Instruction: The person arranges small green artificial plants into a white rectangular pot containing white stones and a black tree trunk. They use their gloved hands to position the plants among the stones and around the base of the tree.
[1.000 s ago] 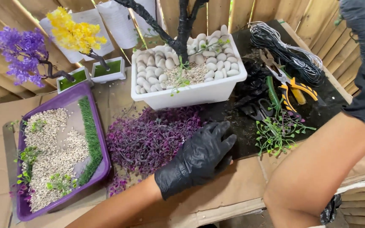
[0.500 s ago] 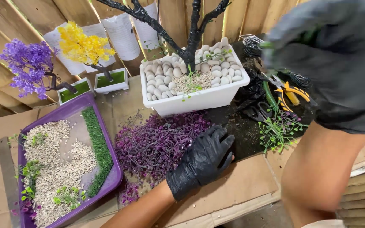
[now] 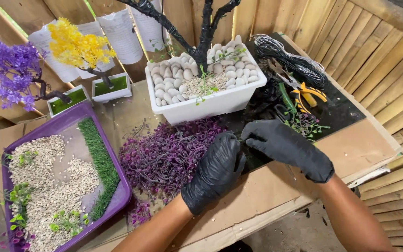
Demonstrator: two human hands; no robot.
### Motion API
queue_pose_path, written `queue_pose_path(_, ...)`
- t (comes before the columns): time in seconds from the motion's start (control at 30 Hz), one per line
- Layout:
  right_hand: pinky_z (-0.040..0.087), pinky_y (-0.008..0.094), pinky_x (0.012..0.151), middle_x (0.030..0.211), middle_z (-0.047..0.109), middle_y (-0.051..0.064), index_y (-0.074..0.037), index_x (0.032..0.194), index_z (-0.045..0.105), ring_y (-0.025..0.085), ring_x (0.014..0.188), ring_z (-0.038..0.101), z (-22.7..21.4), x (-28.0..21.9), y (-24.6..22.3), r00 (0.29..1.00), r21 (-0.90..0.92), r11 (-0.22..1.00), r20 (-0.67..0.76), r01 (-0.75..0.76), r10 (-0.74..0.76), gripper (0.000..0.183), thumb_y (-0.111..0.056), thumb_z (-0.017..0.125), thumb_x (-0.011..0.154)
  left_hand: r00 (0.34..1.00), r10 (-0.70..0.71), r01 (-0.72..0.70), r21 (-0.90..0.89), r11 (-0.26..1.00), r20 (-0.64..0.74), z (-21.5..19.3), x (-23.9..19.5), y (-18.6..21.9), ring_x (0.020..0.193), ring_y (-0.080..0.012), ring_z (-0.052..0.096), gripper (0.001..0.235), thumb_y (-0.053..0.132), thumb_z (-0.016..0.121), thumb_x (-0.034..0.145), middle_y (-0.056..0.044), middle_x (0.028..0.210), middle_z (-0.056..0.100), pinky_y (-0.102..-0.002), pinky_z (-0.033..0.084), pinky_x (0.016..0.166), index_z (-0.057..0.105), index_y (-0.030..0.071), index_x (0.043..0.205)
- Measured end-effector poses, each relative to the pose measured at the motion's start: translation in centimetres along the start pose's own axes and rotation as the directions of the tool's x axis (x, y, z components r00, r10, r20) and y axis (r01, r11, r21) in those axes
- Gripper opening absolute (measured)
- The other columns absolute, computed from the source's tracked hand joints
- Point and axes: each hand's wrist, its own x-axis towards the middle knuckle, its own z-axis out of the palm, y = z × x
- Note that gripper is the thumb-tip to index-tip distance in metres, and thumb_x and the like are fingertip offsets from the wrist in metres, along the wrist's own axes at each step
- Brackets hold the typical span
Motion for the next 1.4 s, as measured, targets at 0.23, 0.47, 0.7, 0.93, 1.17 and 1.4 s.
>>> queue_pose_path(0.23,0.046,0.063,0.106,0.145,0.054,0.014,-0.023,0.133,0.069,0.048,0.137,0.044,-3.2,-1.7,1.3,0.989,-0.129,0.980,-0.003,0.149,-0.150,0.042,-0.043,0.067,0.096,0.980,0.174,-0.192,0.243,0.951,0.096,-2.5,1.1,0.1,0.112,-0.0438,0.063,0.040,0.015,0.052,0.104,-0.024,0.122,0.061,-0.050,0.056,0.094,0.053,-0.001,0.141)
queue_pose_path(0.47,0.051,0.054,0.100,0.130,0.069,0.010,-0.029,0.135,0.070,0.038,0.130,0.058,-9.4,1.6,6.8,0.904,-0.166,0.976,-0.423,-0.140,0.058,0.032,-0.035,0.059,0.105,0.982,0.113,-0.140,0.176,0.975,0.153,-1.5,1.6,-0.3,0.110,-0.0361,0.066,0.034,0.022,0.061,0.097,-0.014,0.117,0.067,-0.045,0.055,0.092,0.065,0.012,0.129)
queue_pose_path(0.7,0.051,0.058,0.104,0.140,0.062,0.015,-0.012,0.142,0.057,0.039,0.126,0.057,-8.7,6.4,11.5,0.957,-0.255,0.965,-0.289,-0.058,-0.019,0.046,-0.015,0.062,0.097,0.989,0.112,-0.087,-0.245,0.966,0.093,-4.1,4.5,1.2,0.117,-0.0486,0.067,0.031,0.000,0.057,0.101,-0.028,0.128,0.066,-0.055,0.058,0.102,0.060,-0.002,0.132)
queue_pose_path(0.93,0.054,0.044,0.101,0.140,0.065,0.014,-0.013,0.135,0.065,0.032,0.120,0.063,-10.0,6.5,12.5,0.947,-0.041,0.991,-0.291,0.127,-0.134,0.036,-0.018,0.053,0.102,0.949,-0.093,0.160,-0.203,0.966,0.302,-0.8,0.9,-1.3,0.125,-0.0352,0.063,0.026,0.011,0.054,0.106,-0.016,0.135,0.067,-0.043,0.048,0.111,0.070,0.010,0.126)
queue_pose_path(1.17,0.041,0.056,0.105,0.145,0.054,0.021,-0.022,0.122,0.067,0.035,0.150,0.032,-13.4,13.4,17.8,0.930,-0.213,0.943,-0.319,-0.256,0.181,0.034,-0.027,0.076,0.090,0.968,0.048,-0.001,-0.186,0.982,0.247,-1.5,2.1,-0.7,0.119,-0.0414,0.065,0.031,0.004,0.058,0.103,-0.023,0.128,0.066,-0.045,0.052,0.108,0.060,0.001,0.133)
queue_pose_path(1.4,0.047,0.051,0.081,0.121,0.064,0.017,-0.014,0.114,0.059,0.038,0.101,0.058,-13.9,15.9,21.9,0.922,-0.177,0.964,-0.367,-0.197,0.121,0.019,-0.024,0.066,0.099,0.961,0.131,-0.099,-0.142,0.985,0.243,-2.0,3.0,-0.6,0.109,-0.0450,0.066,0.043,0.007,0.069,0.093,-0.024,0.121,0.067,-0.051,0.057,0.094,0.057,0.003,0.134)
